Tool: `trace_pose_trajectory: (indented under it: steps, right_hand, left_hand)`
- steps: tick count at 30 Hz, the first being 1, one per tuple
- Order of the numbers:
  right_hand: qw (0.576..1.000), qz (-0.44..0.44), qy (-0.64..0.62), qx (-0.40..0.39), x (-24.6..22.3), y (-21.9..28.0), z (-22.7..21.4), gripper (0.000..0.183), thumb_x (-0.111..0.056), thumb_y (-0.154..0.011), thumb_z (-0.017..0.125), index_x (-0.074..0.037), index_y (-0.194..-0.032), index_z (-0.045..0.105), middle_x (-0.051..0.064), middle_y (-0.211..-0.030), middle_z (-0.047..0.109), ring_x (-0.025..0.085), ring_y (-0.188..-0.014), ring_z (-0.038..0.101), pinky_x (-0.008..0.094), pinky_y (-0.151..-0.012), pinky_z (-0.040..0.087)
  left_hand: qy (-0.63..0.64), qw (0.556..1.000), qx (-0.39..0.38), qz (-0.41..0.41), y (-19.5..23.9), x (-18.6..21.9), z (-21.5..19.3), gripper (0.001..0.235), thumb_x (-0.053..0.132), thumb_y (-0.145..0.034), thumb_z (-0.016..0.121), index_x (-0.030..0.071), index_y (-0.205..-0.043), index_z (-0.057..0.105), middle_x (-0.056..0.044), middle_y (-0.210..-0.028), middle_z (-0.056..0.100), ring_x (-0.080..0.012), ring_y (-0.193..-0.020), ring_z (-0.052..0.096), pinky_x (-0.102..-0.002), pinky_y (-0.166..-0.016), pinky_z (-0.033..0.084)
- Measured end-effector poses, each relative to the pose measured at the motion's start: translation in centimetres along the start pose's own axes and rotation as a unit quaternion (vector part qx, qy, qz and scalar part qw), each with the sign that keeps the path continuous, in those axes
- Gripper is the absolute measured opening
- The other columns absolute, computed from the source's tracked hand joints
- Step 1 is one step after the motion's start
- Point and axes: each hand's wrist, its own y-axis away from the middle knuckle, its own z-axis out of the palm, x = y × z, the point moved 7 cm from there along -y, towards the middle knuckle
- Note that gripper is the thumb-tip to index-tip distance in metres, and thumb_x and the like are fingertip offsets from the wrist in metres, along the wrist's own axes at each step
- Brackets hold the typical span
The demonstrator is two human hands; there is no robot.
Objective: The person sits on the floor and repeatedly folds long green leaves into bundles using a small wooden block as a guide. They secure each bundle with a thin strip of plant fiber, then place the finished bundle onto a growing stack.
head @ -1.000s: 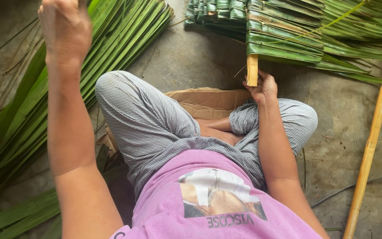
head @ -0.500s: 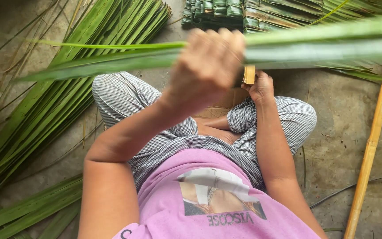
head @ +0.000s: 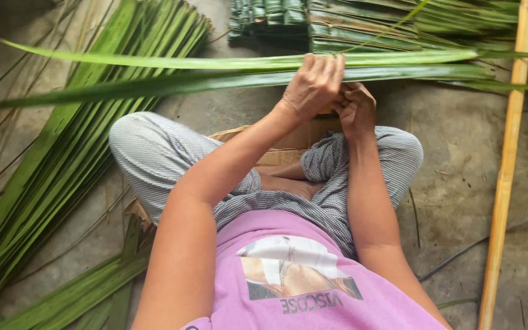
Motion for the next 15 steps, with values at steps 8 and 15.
trace_pose_trajectory:
  steps: [8,15]
  right_hand:
    - [0.995,-0.051,-0.064,0.064,-1.8,1.7,0.1,0.039,-0.046,-0.084,0.047,-0.011,-0.068,0.057,0.007,-0.063,0.062,0.034,-0.063,0.072,0.046,-0.053,0.057]
    - [0.961,-0.086,-0.263,-0.002,-0.9,0.5,-0.3,0.015,-0.014,-0.075,0.048,-0.011,-0.066,0.06,0.001,-0.062,0.06,0.026,-0.074,0.066,0.046,-0.08,0.057]
  left_hand:
    - [0.032,0.999,-0.004,-0.011,0.5,0.4,-1.3,0.036,0.001,-0.094,0.065,0.001,-0.13,0.064,-0.019,-0.11,0.068,-0.0332,-0.095,0.066,-0.047,-0.086,0.053]
    - [0.162,0.981,-0.11,0.005,0.5,-1.4,-3.6,0.074,0.048,-0.092,0.071,-0.001,-0.144,0.054,-0.024,-0.129,0.058,-0.038,-0.113,0.057,-0.05,-0.098,0.045]
